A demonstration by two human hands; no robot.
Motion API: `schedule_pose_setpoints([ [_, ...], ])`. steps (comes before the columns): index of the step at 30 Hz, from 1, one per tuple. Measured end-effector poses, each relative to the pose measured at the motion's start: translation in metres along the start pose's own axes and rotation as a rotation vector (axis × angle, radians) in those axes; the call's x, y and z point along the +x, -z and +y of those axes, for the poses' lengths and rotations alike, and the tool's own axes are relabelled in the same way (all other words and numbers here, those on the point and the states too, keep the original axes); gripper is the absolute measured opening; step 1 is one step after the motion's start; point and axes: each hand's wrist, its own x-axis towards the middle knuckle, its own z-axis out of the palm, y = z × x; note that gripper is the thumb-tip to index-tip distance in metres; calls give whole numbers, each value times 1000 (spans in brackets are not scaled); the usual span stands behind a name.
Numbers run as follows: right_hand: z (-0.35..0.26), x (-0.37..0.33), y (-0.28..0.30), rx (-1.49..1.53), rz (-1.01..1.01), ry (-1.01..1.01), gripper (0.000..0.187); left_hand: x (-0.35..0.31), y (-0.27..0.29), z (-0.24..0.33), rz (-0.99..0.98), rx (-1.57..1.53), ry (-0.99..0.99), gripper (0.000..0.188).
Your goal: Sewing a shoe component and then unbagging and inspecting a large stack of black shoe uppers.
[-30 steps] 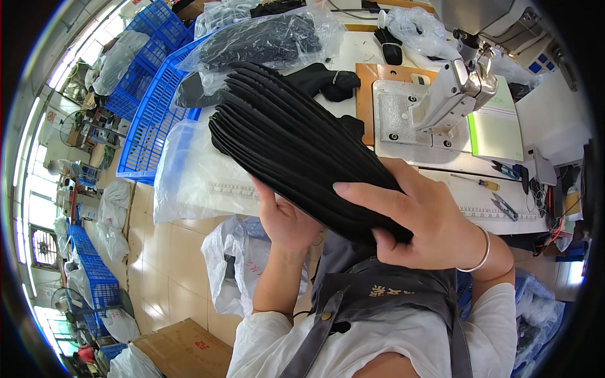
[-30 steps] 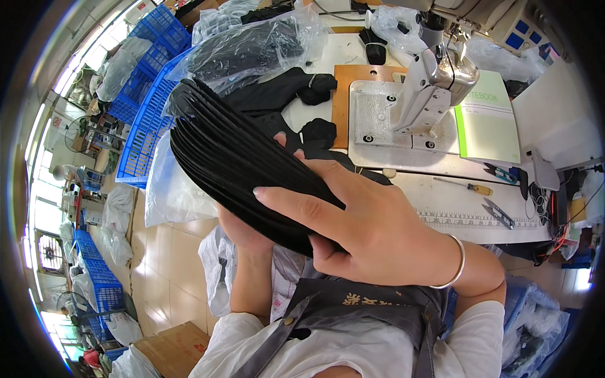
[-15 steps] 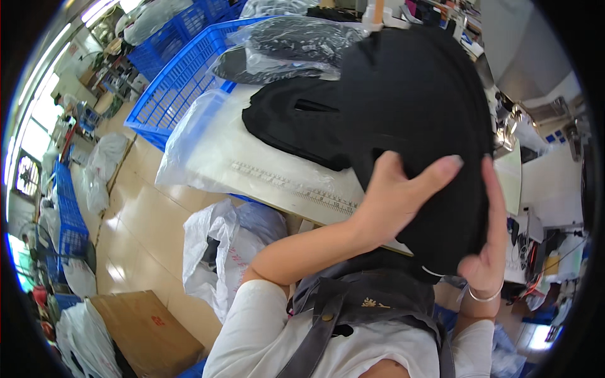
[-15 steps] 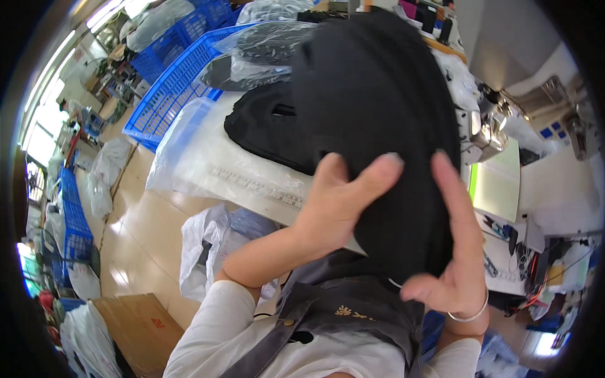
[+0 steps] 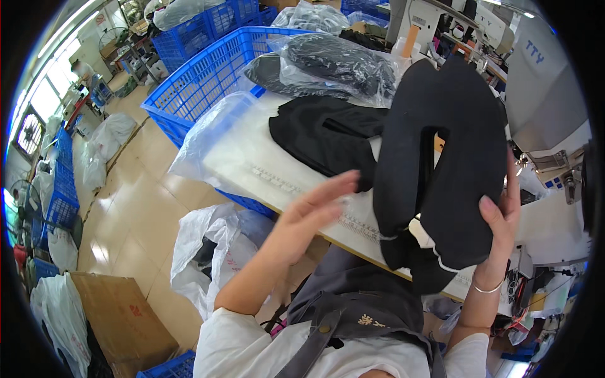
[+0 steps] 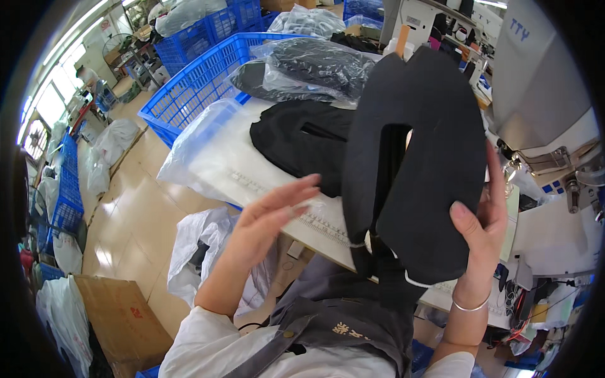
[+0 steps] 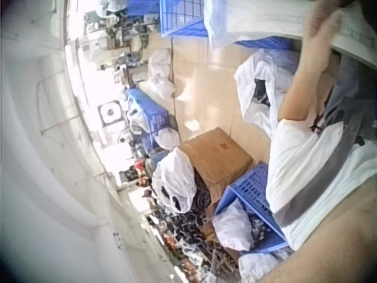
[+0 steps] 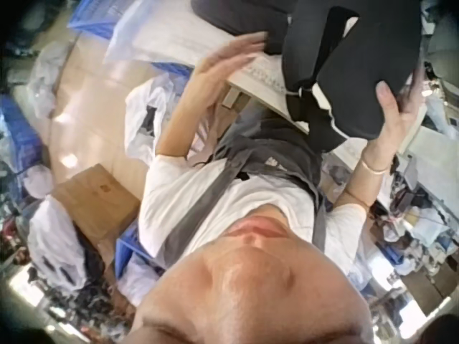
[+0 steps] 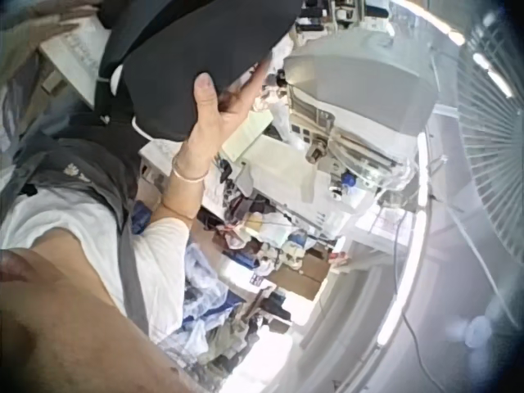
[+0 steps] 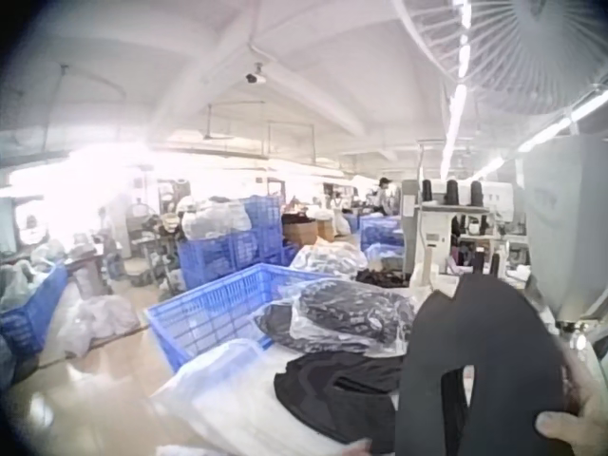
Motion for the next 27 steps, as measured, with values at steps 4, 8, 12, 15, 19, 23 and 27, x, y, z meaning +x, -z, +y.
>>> schedule_pose_setpoints([
  [4,-12,14,-26,-207,32,355,77,-11,37,-7,239,-124,23,47],
  [8,-13,51,-66,-794,181,909,68,-1,65,0,326,-184,-125,46],
  [12,27,76,-124,-1006,31,903,63,12,97,-4,456,-323,-263,56],
  [15,102,63,-165,-1405,-177,1012,59,28,128,-24,552,-372,-225,61],
  [19,176,23,-200,-1389,-258,1001,47,43,155,-61,599,-302,-229,64],
  [23,165,26,-201,-1368,-376,840,48,40,167,-75,617,-41,-230,68],
  [27,143,4,-156,-893,-551,716,45,40,156,-70,682,52,-315,64],
])
